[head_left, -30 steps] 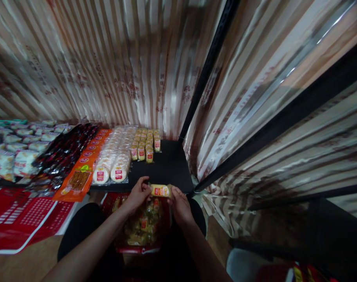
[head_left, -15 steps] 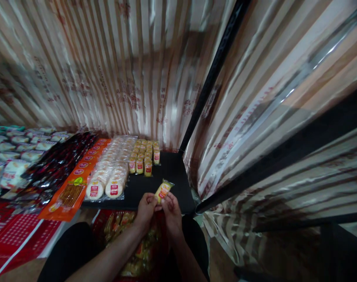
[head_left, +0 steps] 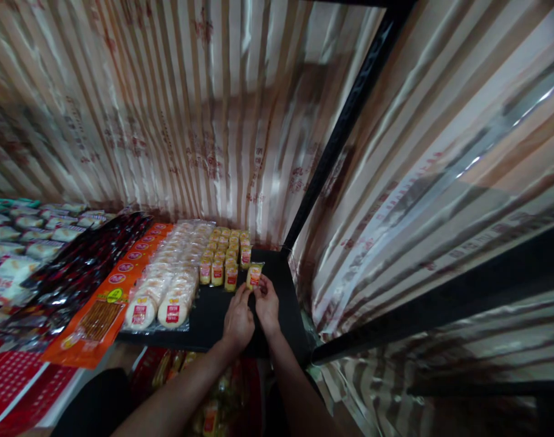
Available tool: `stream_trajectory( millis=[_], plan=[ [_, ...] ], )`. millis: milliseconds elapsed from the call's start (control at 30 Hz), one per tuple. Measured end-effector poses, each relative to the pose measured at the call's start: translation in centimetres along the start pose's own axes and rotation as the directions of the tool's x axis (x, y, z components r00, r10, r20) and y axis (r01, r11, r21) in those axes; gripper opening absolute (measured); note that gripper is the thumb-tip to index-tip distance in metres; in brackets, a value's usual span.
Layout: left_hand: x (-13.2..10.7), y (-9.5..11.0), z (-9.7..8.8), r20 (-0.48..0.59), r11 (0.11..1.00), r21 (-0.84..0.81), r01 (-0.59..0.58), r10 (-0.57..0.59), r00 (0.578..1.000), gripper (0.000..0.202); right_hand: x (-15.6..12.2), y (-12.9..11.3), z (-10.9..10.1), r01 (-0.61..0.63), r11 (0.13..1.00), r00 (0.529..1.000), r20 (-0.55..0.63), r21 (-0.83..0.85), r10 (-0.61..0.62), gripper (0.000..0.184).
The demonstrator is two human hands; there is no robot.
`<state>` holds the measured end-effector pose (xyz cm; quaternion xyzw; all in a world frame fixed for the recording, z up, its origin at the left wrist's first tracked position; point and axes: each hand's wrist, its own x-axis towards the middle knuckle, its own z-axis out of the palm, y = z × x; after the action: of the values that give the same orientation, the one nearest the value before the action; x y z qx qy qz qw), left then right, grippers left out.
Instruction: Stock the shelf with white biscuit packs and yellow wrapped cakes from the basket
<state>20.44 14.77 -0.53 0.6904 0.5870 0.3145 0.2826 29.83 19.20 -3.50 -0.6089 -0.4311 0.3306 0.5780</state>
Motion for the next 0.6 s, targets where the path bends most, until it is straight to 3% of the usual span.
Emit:
stream_trajectory(
  millis=[100, 233, 433, 600],
  plan=[
    [1.3, -0.3, 0.3, 0.019, 0.999, 0.031, -0.016, 0.015, 1.0, 0.061, 1.5, 0.3, 0.8, 0.016, 0.998, 1.0, 0.01, -0.056, -0.016, 0.04],
    [2.3, -0.6, 0.6, 0.014, 0.999, -0.045, 0.022, -0.022, 1.0, 0.063, 2.9, 0.7, 1.6, 0.083, 0.991, 0.996, 0.033, -0.102, -0.08, 0.04],
    [2.9, -0.9, 0.9, -0.016, 0.982, -0.167, 0.085, -0.089, 0.996, 0.065, 4.1, 1.0, 2.6, 0.128, 0.974, 0.992, 0.005, -0.186, -0.129, 0.04],
    [3.0, -1.2, 1.0, -0.014, 0.984, -0.159, 0.086, -0.09, 0.996, 0.062, 4.3, 1.2, 3.1, 0.142, 0.961, 0.99, 0.019, -0.236, -0.142, 0.04]
  ],
)
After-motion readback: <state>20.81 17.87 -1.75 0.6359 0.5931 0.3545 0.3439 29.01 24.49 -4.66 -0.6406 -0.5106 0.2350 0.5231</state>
